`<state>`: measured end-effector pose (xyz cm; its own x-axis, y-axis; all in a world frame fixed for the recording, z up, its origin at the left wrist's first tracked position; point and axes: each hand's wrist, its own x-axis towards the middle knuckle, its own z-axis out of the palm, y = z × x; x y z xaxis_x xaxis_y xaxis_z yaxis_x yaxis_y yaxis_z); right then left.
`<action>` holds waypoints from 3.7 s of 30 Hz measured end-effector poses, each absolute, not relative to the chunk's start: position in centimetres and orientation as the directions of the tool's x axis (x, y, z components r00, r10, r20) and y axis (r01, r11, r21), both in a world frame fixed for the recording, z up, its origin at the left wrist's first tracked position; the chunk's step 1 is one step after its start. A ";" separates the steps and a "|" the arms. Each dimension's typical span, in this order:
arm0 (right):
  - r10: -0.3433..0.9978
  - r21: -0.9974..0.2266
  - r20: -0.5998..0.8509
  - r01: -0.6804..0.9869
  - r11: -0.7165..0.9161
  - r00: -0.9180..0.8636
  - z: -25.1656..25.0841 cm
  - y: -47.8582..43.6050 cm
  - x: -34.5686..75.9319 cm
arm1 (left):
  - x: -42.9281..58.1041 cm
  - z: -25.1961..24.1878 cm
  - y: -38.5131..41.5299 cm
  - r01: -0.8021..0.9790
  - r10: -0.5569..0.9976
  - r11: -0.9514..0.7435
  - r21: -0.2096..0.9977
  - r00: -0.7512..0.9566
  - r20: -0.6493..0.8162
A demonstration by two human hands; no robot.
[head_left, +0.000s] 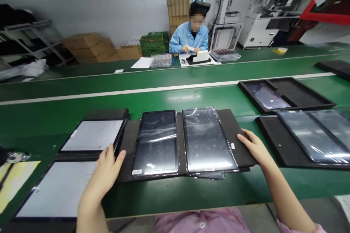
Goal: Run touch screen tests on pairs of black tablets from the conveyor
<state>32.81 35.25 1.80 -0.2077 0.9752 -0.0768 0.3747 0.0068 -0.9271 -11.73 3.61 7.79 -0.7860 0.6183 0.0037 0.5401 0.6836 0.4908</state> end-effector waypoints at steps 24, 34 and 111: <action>0.755 -0.531 0.455 0.538 0.655 -0.472 4.7 34.0 28.3 | -8.8 8.6 9.5 0.589 0.669 0.540 0.601 -0.734 0.119; 0.809 -0.712 0.509 0.385 0.587 -0.293 5.3 32.9 29.9 | -7.8 8.0 7.6 0.565 0.610 0.418 0.711 -0.755 0.241; 0.599 -0.550 0.521 0.297 0.781 -0.608 6.3 32.0 28.8 | -7.5 6.8 6.9 0.619 0.790 0.227 0.752 -0.569 0.230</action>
<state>28.76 31.98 6.30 -0.6080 0.5987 0.5214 0.2973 0.7806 -0.5498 -7.49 6.95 6.85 -0.5690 0.7896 0.2295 0.6186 0.2271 0.7522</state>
